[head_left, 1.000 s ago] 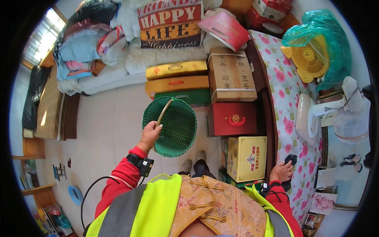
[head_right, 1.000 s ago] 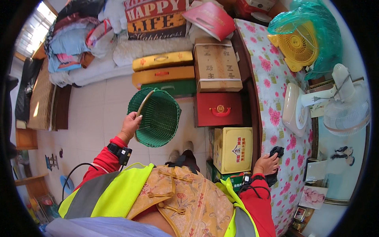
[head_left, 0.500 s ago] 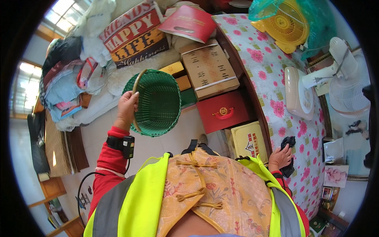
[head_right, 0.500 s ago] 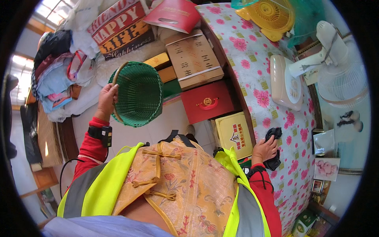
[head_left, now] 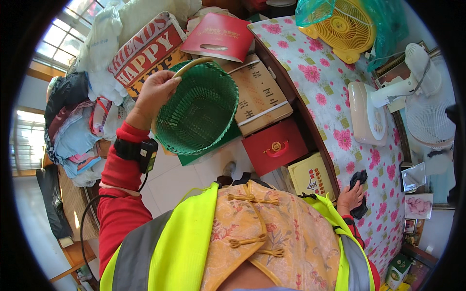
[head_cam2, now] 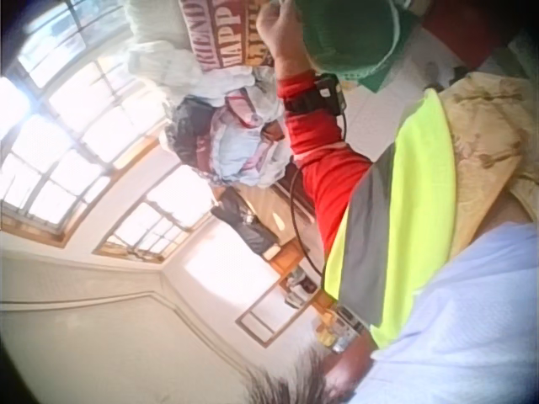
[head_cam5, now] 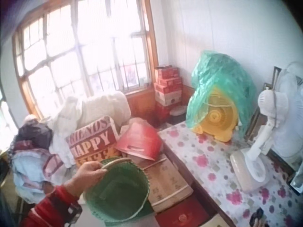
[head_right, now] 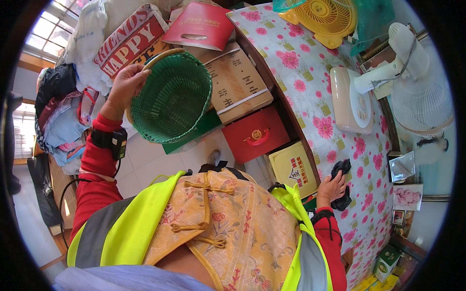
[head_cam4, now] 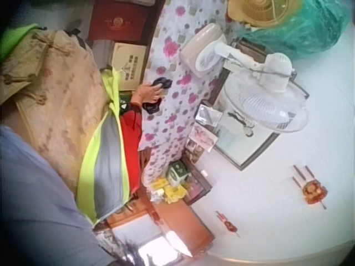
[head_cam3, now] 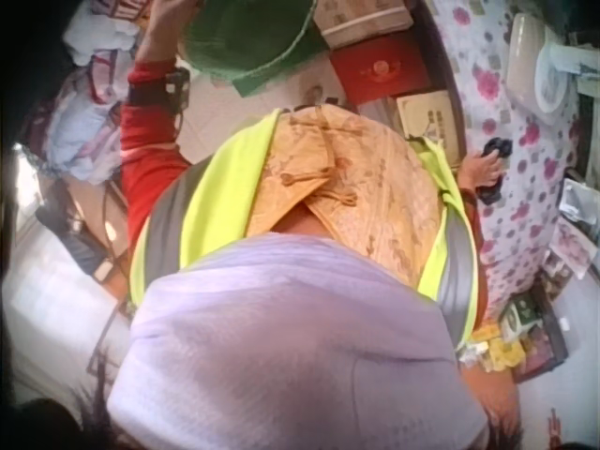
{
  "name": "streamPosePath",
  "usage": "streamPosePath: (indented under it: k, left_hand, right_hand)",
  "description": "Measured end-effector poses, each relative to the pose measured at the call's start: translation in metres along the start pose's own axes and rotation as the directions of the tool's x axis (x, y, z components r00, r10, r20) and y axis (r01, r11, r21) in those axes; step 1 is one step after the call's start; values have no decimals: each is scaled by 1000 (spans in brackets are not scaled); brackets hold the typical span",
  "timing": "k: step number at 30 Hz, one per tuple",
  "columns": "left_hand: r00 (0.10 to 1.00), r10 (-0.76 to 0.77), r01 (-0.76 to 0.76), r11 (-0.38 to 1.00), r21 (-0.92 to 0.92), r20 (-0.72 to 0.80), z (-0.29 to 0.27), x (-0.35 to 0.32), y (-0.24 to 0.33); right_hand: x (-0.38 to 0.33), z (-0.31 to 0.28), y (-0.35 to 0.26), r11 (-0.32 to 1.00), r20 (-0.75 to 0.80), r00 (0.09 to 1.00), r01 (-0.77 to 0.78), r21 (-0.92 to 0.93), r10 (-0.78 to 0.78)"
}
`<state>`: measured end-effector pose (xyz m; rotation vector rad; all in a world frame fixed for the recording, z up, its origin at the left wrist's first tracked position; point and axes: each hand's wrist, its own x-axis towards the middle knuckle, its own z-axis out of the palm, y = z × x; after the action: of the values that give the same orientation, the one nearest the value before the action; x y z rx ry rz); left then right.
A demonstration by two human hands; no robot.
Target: The person wipes a floral-patterned table surface and the front of a wooden cabinet using a dark cloth. They move several boxes and a green basket aside to reach the cabinet, then continue wiping the table and repositioning items.
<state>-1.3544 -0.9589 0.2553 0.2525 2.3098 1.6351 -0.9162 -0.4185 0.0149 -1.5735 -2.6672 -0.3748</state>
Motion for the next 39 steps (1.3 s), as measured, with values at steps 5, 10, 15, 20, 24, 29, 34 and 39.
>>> streamPosePath:
  k: [5, 10, 15, 20, 24, 29, 34, 39]
  left_hand:
    - [980, 145, -148, 989, 6, 134, -28, 42, 40]
    - [932, 277, -305, 948, 91, 235, -19, 84, 47]
    - [887, 350, -412, 895, 173, 302, 39, 122, 37]
    - [846, 463, -526, 805, 274, 265, 79, 132, 46]
    - [835, 462, -546, 764, 343, 299, 92, 117, 49]
    - [813, 512, -582, 718, 381, 278, 95, 104, 45]
    - [828, 531, -552, 719, 423, 180, 97, 115, 47]
    - [877, 480, -431, 803, 412, -17, 96, 130, 45]
  right_hand:
    - [3, -9, -12, 995, 46, 994, -99, 21, 98]
    - [6, -18, -45, 961, 98, 959, -271, 59, 265]
    - [3, -21, -88, 973, 53, 974, -222, 57, 219]
    - [4, -21, -134, 992, 6, 997, -71, 105, 71]
    - [15, -29, -177, 982, -53, 997, 66, 177, -58]
    - [47, -55, -260, 942, -113, 968, 245, 228, -224]
    - [93, -63, -309, 860, -107, 912, 409, 307, -395]
    - [86, -50, -259, 781, -122, 868, 487, 390, -481]
